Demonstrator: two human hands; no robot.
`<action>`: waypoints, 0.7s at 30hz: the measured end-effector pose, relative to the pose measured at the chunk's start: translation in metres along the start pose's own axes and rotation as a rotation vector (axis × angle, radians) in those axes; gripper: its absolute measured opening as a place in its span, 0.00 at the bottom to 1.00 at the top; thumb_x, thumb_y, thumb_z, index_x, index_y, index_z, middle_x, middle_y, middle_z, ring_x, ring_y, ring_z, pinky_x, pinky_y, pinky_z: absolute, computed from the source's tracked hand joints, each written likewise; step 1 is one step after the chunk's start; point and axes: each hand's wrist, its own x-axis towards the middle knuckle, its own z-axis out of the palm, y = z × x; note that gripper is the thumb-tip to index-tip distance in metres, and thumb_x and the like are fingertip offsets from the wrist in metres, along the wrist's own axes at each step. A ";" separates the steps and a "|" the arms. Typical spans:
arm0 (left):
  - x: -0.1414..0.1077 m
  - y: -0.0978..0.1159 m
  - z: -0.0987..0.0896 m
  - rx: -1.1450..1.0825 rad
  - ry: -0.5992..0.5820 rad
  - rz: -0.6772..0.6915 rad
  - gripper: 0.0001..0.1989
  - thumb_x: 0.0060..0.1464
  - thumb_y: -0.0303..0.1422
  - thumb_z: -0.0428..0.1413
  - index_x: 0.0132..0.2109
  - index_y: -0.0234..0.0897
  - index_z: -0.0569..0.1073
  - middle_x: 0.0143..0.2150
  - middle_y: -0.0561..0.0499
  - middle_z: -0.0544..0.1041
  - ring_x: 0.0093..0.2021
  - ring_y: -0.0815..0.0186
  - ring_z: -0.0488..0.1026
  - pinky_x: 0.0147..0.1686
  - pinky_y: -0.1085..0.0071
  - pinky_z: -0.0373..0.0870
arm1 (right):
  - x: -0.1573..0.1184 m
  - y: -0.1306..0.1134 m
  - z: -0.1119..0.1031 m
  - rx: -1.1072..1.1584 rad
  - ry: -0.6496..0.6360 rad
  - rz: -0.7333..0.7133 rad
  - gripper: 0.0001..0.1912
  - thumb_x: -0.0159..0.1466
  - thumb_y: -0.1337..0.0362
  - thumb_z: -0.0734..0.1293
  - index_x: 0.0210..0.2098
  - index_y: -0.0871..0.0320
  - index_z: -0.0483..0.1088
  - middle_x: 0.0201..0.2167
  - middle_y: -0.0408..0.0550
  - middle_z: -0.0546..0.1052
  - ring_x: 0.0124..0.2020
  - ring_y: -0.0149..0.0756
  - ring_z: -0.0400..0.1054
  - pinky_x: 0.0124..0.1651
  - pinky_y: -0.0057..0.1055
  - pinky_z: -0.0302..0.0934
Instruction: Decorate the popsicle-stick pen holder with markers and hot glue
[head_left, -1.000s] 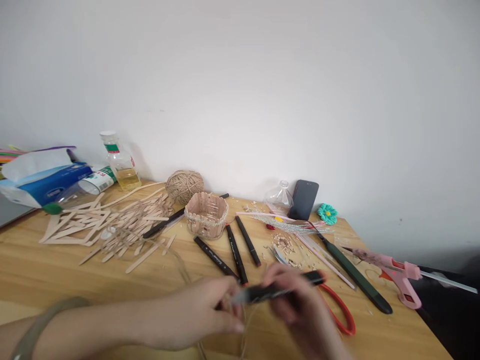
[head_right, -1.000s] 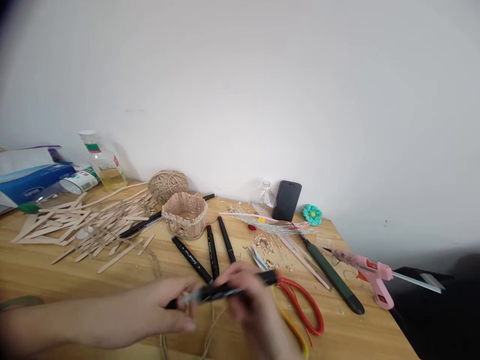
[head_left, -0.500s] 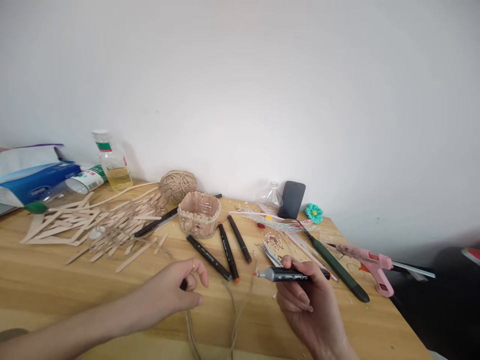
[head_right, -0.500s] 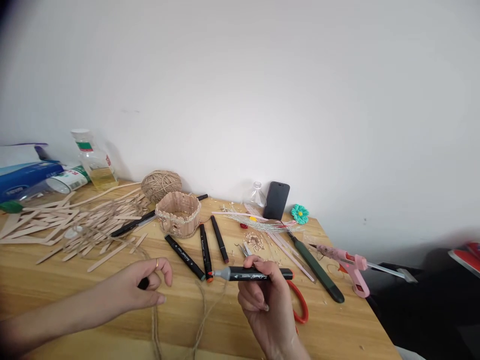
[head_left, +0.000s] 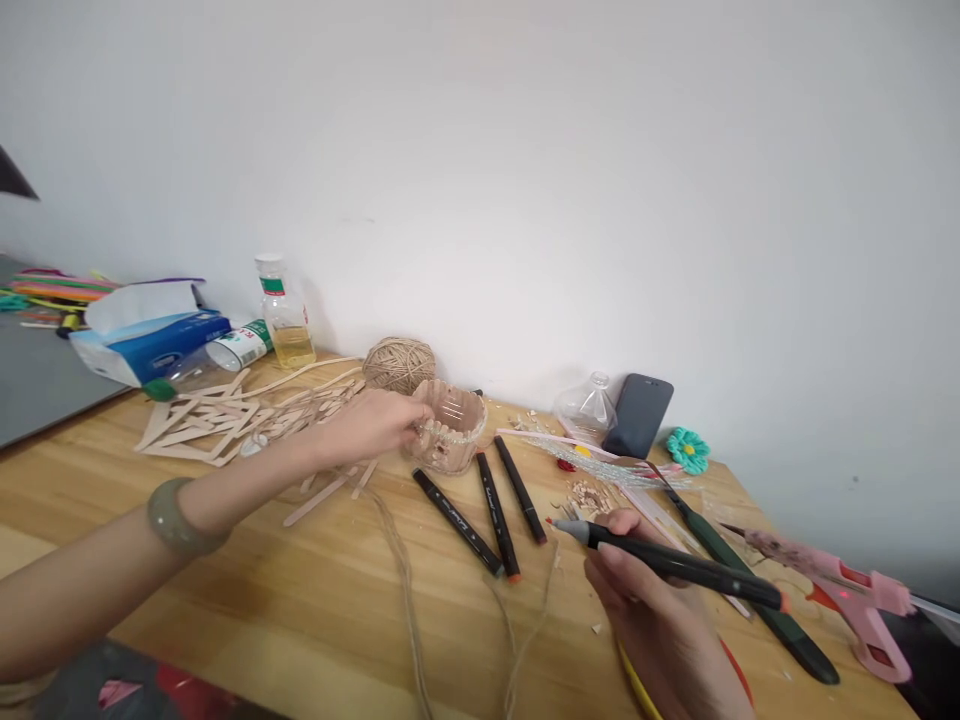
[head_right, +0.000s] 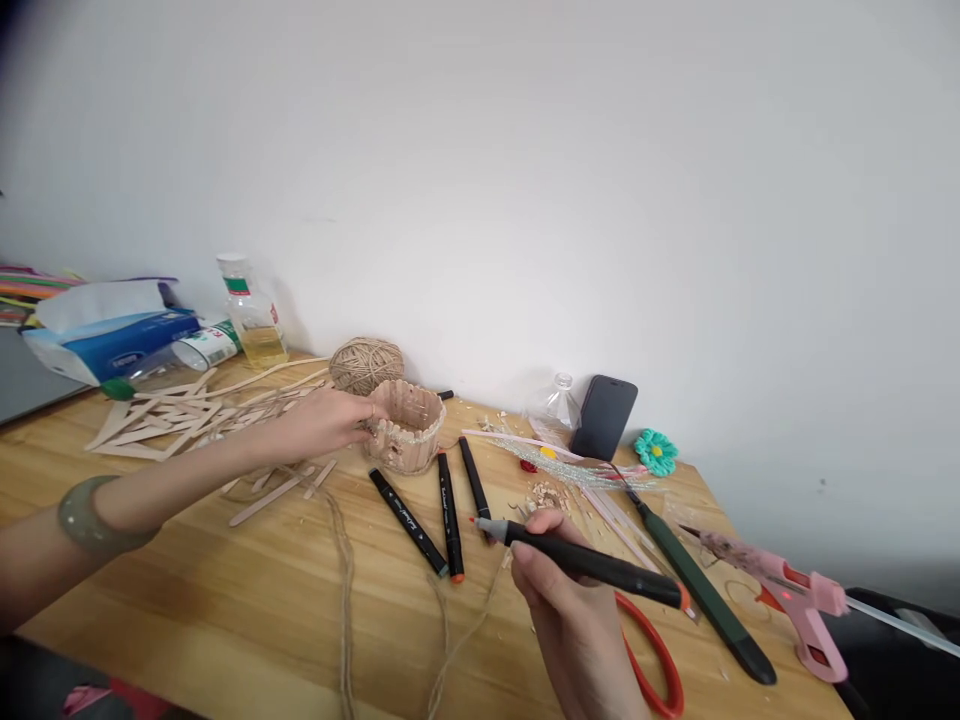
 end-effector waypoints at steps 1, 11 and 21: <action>0.003 0.001 -0.003 -0.063 -0.002 -0.042 0.11 0.50 0.28 0.54 0.41 0.37 0.77 0.37 0.47 0.80 0.37 0.56 0.73 0.37 0.68 0.64 | 0.002 -0.002 0.003 -0.016 0.026 -0.033 0.12 0.48 0.63 0.77 0.28 0.55 0.71 0.19 0.36 0.60 0.20 0.22 0.50 0.21 0.17 0.51; -0.014 0.051 -0.028 -0.799 -0.214 -0.294 0.19 0.52 0.46 0.52 0.35 0.33 0.75 0.15 0.61 0.54 0.15 0.74 0.46 0.16 0.74 0.44 | 0.024 -0.031 0.052 -0.215 -0.090 -0.322 0.08 0.51 0.59 0.74 0.28 0.54 0.74 0.17 0.39 0.67 0.18 0.28 0.57 0.19 0.24 0.51; -0.031 0.066 -0.029 -0.859 -0.373 -0.363 0.13 0.44 0.41 0.55 0.26 0.34 0.73 0.21 0.57 0.62 0.24 0.70 0.56 0.25 0.73 0.50 | 0.031 -0.006 0.067 -0.460 -0.196 -0.400 0.07 0.54 0.65 0.69 0.24 0.55 0.65 0.19 0.36 0.64 0.20 0.28 0.54 0.21 0.24 0.49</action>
